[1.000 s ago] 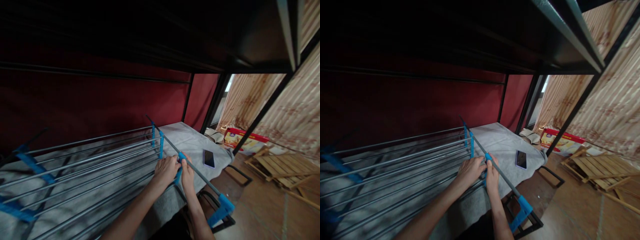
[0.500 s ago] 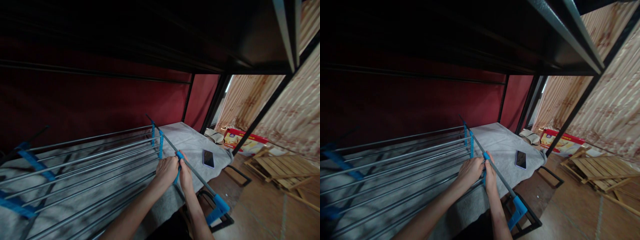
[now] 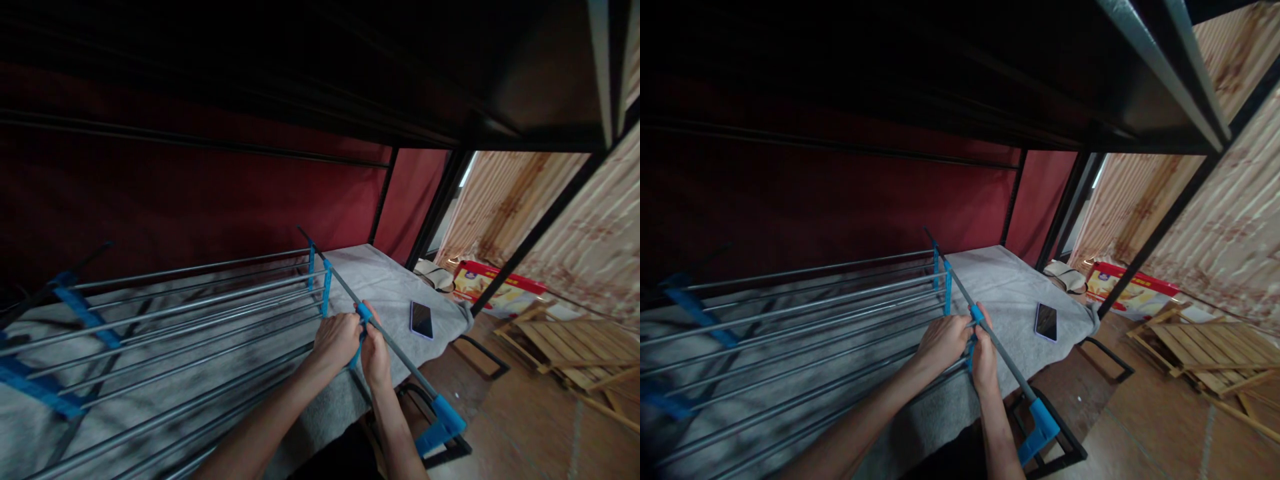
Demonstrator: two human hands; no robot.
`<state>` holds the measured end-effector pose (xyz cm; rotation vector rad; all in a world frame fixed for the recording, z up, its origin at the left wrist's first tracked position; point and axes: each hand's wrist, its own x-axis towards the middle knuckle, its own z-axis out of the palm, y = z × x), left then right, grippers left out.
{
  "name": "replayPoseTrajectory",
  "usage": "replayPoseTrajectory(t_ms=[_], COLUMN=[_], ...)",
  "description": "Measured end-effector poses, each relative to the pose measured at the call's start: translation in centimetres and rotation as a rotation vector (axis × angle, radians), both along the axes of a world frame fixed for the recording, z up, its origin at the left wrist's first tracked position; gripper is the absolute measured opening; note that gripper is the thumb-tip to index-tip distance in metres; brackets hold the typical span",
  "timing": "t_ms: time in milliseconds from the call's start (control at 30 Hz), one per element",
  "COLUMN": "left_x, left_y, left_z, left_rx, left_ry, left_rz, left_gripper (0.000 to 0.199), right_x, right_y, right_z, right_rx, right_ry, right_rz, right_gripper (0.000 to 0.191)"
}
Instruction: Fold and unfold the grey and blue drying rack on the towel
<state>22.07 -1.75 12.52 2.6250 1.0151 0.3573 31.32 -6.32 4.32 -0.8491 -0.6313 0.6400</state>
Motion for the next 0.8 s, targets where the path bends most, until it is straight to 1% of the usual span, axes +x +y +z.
replayPoseTrajectory(t_ms=[100,333,467,667,800], left_x=[-0.1,-0.1,-0.1,-0.1,0.4], left_y=[0.0,-0.1,-0.1,-0.2,-0.4], left_z=[-0.4,-0.8,-0.6,0.2,0.2], left_rx=[0.008,0.016,-0.003,-0.033,-0.029], left_ry=[-0.012,-0.005,0.000,0.021,0.026], left_rz=[-0.022,-0.016,-0.014,-0.007,-0.005], left_gripper=[0.026,0.026,0.027,0.028,0.028], right_x=[0.0,0.0,-0.3,-0.5,-0.5], right_y=[-0.3,-0.3,-0.3,-0.5,-0.2], right_z=[-0.1,-0.5,-0.4,-0.6,-0.8], right_rx=[0.011,-0.013,-0.039,-0.065,-0.078], right_ry=[0.011,0.010,0.001,-0.024,-0.074], right_rz=[0.038,0.013,0.001,-0.004,-0.008], right_gripper=[0.054,0.058,0.062,0.066,0.066])
